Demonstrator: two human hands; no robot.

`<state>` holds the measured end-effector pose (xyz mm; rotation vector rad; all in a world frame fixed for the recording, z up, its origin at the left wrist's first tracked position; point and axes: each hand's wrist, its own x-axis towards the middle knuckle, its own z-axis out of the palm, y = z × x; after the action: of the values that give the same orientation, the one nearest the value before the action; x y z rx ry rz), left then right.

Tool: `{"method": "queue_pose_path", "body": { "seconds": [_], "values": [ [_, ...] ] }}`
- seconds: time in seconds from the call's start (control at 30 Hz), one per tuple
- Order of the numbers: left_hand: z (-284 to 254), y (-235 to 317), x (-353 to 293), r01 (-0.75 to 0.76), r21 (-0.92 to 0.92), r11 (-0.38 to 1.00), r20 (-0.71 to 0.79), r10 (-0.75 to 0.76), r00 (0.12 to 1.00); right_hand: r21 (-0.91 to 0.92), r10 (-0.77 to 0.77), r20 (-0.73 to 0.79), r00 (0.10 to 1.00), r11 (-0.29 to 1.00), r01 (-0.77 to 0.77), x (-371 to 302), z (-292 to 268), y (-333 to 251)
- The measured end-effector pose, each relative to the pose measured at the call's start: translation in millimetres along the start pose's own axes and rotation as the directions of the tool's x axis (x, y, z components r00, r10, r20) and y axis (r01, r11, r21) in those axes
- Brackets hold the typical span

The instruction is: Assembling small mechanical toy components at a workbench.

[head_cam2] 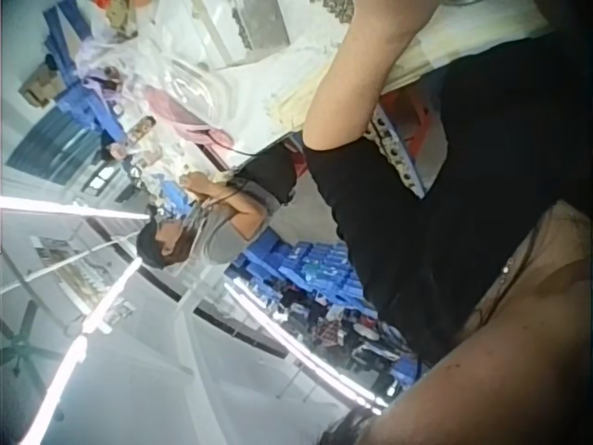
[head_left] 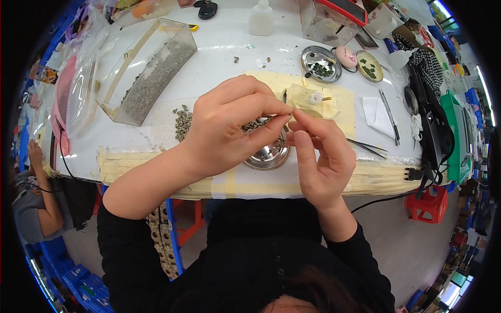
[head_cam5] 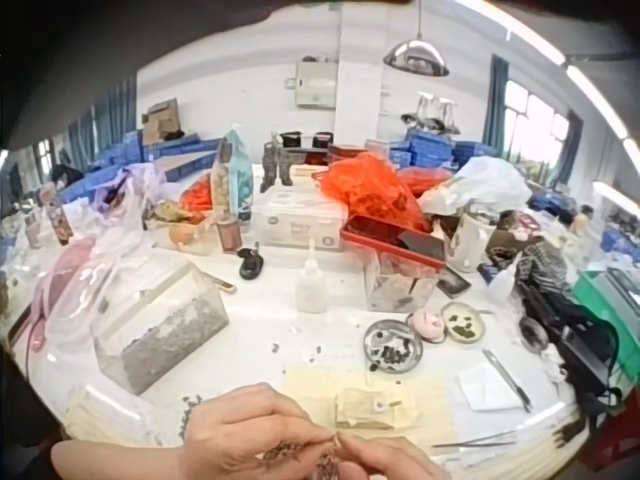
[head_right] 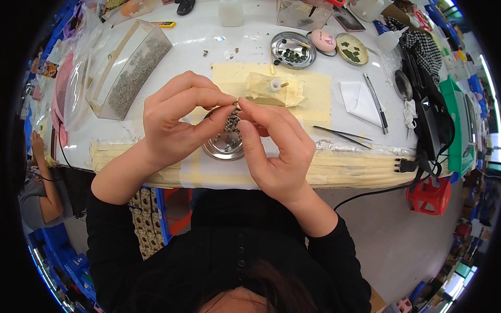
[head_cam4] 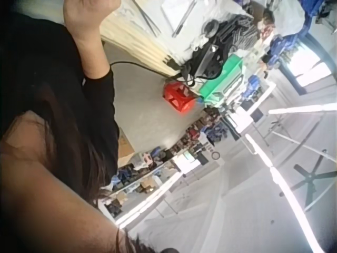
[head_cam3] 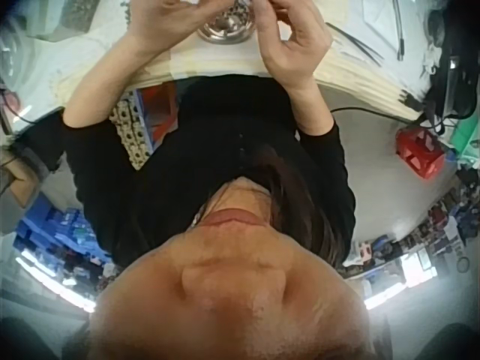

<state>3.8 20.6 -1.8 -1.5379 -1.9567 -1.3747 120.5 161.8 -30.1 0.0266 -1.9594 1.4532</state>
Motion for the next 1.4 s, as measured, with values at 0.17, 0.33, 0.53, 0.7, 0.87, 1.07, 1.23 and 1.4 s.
{"method": "queue_pose_path", "body": {
  "seconds": [0.17,0.33,0.53,0.7,0.87,1.07,1.23,1.4],
  "values": [
    [1,-1,0,-0.057,-0.004,0.998,0.008,0.057,0.998,0.348,0.303,0.170,0.938,0.872,-0.345,2,-6,-3],
    [1,0,0,-0.068,0.010,0.998,-0.003,0.068,0.998,0.526,0.382,0.282,0.880,0.706,-0.474,6,-16,-2],
    [2,-2,-2,0.060,0.020,0.998,0.032,-0.060,0.998,0.151,0.136,0.105,0.985,0.977,-0.151,1,-6,-5],
    [2,-4,-3,0.121,-0.014,0.993,0.043,-0.120,0.992,-0.143,-0.108,0.089,0.990,0.982,0.120,3,0,0],
    [2,-4,-3,0.122,-0.017,0.992,0.038,-0.121,0.992,-0.245,-0.186,0.074,0.980,0.949,0.199,4,1,1],
    [2,-1,-2,0.101,-0.025,0.995,0.023,-0.100,0.995,-0.031,0.032,0.043,0.999,0.999,-0.030,0,1,-1],
    [1,0,-1,-0.004,-0.028,1.000,0.005,0.005,1.000,0.310,0.322,0.200,0.925,0.875,-0.371,1,-7,-3],
    [1,-1,-1,-0.079,-0.030,0.996,0.038,0.080,0.996,0.531,0.385,0.324,0.864,0.682,-0.503,4,-15,3]
  ]
}}
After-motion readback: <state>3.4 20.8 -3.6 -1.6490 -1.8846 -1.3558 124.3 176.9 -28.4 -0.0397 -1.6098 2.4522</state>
